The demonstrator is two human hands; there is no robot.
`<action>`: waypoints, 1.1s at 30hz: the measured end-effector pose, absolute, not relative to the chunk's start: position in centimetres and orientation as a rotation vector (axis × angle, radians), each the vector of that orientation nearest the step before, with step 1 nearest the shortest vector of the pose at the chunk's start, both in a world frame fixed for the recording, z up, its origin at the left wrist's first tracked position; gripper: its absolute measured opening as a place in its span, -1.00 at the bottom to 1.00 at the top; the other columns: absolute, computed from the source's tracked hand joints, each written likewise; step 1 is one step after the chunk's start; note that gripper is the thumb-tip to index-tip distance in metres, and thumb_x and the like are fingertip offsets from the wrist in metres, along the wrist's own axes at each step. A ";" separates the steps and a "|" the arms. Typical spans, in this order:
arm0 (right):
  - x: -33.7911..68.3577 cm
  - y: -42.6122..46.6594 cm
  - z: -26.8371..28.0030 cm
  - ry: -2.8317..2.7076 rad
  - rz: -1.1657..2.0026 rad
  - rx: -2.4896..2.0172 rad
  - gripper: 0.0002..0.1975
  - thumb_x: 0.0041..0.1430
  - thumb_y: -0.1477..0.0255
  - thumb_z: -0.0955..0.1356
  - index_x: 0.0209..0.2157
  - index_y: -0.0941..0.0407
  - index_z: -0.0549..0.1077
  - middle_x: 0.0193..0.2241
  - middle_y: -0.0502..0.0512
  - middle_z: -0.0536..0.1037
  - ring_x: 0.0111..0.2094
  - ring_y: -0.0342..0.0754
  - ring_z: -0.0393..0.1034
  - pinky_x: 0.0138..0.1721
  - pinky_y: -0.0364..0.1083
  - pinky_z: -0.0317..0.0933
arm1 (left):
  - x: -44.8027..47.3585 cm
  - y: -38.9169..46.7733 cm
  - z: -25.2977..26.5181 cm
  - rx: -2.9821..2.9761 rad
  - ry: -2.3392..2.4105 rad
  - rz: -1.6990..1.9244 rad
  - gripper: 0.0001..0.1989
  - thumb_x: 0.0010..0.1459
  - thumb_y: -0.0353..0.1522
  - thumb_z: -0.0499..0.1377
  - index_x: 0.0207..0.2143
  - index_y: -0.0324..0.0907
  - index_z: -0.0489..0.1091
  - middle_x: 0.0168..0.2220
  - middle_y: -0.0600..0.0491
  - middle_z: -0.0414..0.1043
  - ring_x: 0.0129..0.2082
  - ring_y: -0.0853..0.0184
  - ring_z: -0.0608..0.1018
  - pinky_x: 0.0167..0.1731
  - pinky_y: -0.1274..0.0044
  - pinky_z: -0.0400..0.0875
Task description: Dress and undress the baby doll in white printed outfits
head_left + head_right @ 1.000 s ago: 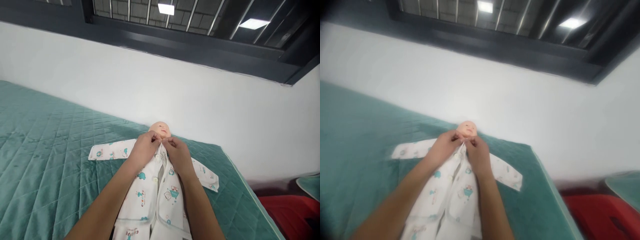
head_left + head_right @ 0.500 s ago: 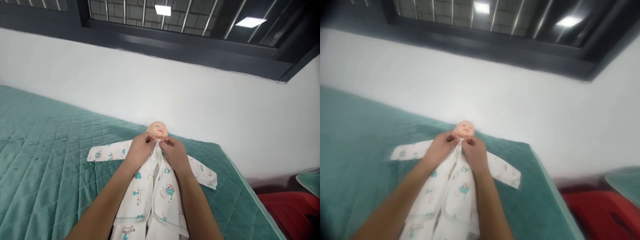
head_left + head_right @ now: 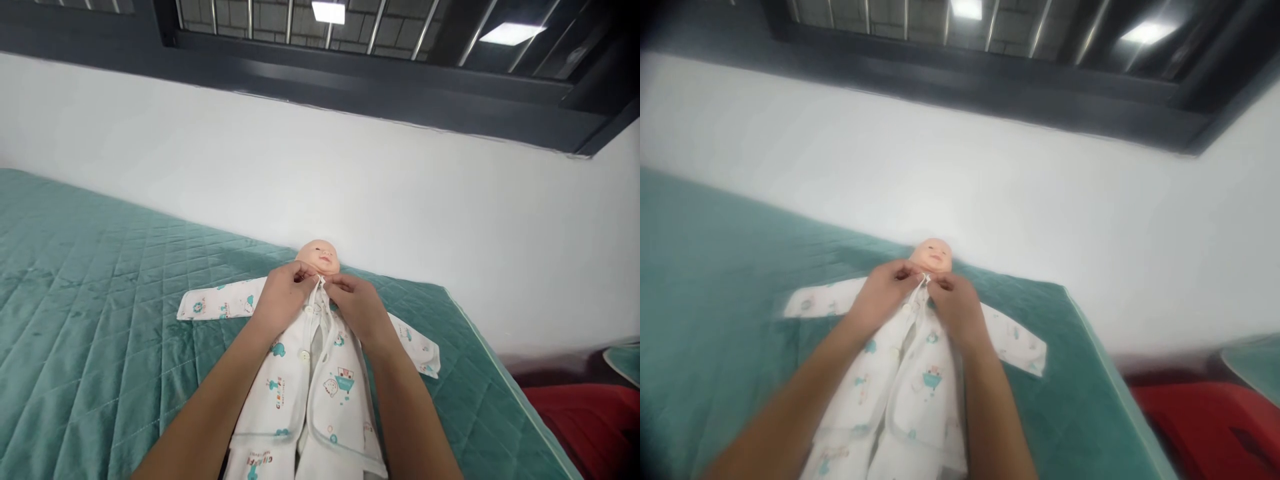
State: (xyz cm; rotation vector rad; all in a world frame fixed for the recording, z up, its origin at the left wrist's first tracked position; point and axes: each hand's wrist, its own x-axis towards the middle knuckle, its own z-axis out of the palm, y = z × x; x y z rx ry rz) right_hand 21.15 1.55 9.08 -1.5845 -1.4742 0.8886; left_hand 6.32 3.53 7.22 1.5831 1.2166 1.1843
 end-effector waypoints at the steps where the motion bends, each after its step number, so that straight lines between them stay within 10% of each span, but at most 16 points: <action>1: 21.2 1.6 8.9 -1.460 0.923 -1.551 -0.83 0.04 0.33 0.34 -0.41 0.09 0.55 -0.46 -0.03 0.56 -0.43 -0.11 0.36 -0.40 -0.14 0.15 | 6.3 3.5 7.2 1.584 1.211 1.186 -0.87 0.12 -0.34 0.15 -0.38 -0.16 0.49 -0.36 0.10 0.54 -0.35 0.34 0.52 -0.32 0.52 0.32; 8: 21.6 2.0 7.8 -1.400 1.060 -1.386 -0.68 0.08 0.24 0.38 -0.16 0.07 0.57 -0.32 0.04 0.60 -0.32 -0.06 0.44 -0.27 -0.09 0.25 | 6.2 3.7 7.2 1.601 1.189 1.188 -0.89 0.11 -0.37 0.16 -0.38 -0.16 0.49 -0.33 0.08 0.57 -0.34 0.33 0.55 -0.30 0.52 0.34; 33: 20.3 1.5 8.2 -1.622 0.872 -1.578 -0.78 -0.02 0.34 0.37 -0.27 0.05 0.36 -0.46 -0.06 0.48 -0.41 -0.08 0.36 -0.37 -0.09 0.19 | 5.7 3.5 7.7 1.596 1.125 1.036 -0.74 0.10 -0.24 0.20 -0.18 -0.13 0.51 -0.31 0.04 0.55 -0.30 0.29 0.55 -0.30 0.49 0.38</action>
